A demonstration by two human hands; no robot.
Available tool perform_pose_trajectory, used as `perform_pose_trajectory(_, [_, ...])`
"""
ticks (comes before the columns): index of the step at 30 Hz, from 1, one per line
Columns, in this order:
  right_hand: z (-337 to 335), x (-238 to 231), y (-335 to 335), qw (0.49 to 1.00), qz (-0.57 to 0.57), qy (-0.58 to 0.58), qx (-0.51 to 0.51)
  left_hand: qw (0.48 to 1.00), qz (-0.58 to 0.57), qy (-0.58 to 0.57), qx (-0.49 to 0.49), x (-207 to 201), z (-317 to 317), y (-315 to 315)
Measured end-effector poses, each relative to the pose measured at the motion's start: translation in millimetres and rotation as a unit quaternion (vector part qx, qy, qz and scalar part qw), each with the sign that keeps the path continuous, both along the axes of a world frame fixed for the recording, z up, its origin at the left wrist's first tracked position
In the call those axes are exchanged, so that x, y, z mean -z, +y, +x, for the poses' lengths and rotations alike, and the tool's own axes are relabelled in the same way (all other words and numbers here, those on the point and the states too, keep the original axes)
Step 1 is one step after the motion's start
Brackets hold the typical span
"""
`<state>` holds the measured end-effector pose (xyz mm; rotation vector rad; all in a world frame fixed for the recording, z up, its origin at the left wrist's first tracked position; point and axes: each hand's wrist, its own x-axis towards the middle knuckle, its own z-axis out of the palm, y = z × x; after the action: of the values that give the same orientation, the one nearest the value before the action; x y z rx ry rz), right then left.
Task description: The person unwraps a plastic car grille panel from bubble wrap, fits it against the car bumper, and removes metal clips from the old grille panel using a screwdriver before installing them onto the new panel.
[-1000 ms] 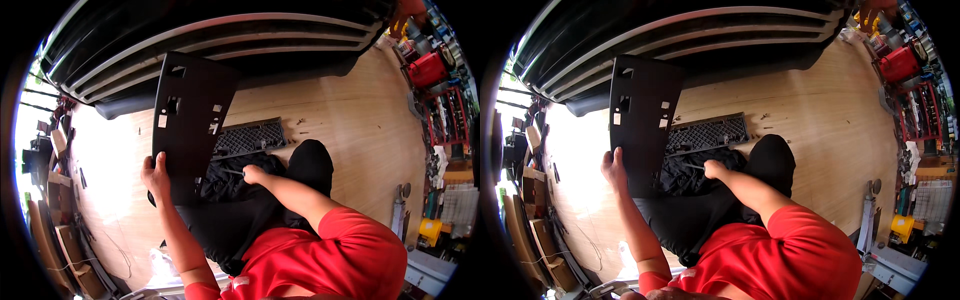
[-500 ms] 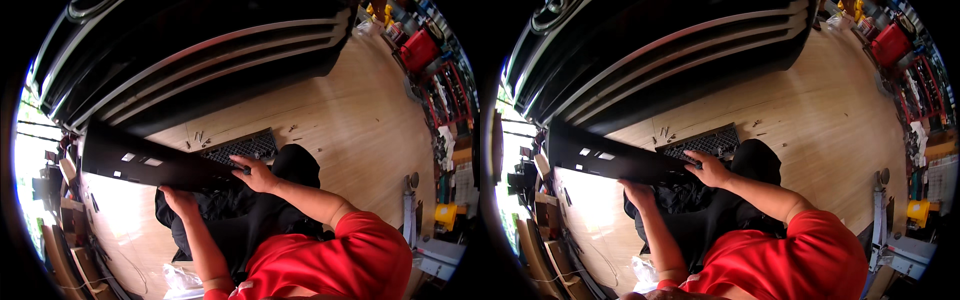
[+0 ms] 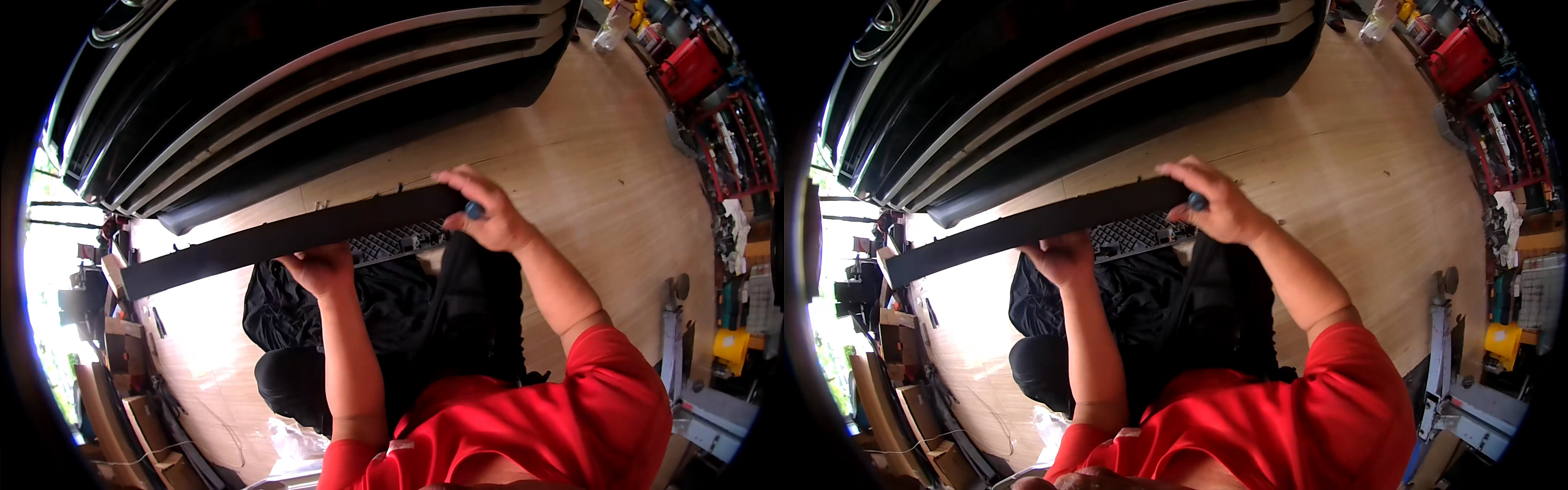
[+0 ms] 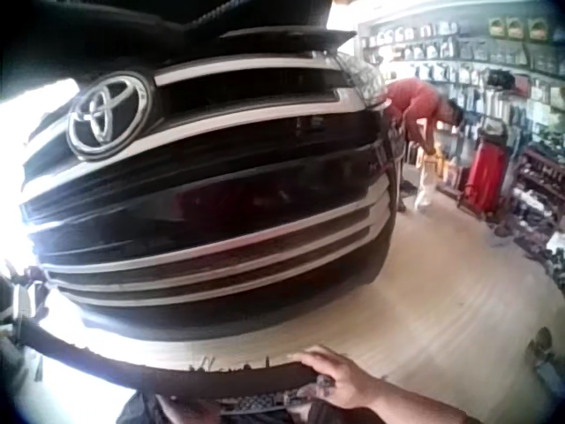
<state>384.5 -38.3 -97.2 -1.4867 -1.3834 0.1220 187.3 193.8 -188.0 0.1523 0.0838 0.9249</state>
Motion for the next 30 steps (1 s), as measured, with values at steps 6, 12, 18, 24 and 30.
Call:
perform_pose_trajectory(6, [47.1,-37.4,17.2,0.993,0.007,-0.119,0.016,0.969,0.093,0.087,-0.21,-49.4,-34.9,99.7])
perform_pose_trajectory(12, [66.7,-32.1,37.7,0.99,0.048,-0.085,0.104,0.936,0.154,0.185,-0.256,-53.2,1.3,155.7])
perform_pose_trajectory(18, [81.3,-17.6,47.2,0.972,0.113,-0.047,0.2,0.914,0.188,0.246,-0.262,-24.5,16.5,155.1])
perform_pose_trajectory(24, [100.2,-15.8,65.2,0.929,0.158,-0.09,0.323,0.873,0.217,0.331,-0.287,-44.2,20.4,146.1])
perform_pose_trajectory(30, [91.0,-44.8,89.1,0.929,0.198,-0.067,0.306,0.642,0.46,0.483,-0.377,-4.9,0.9,196.0])
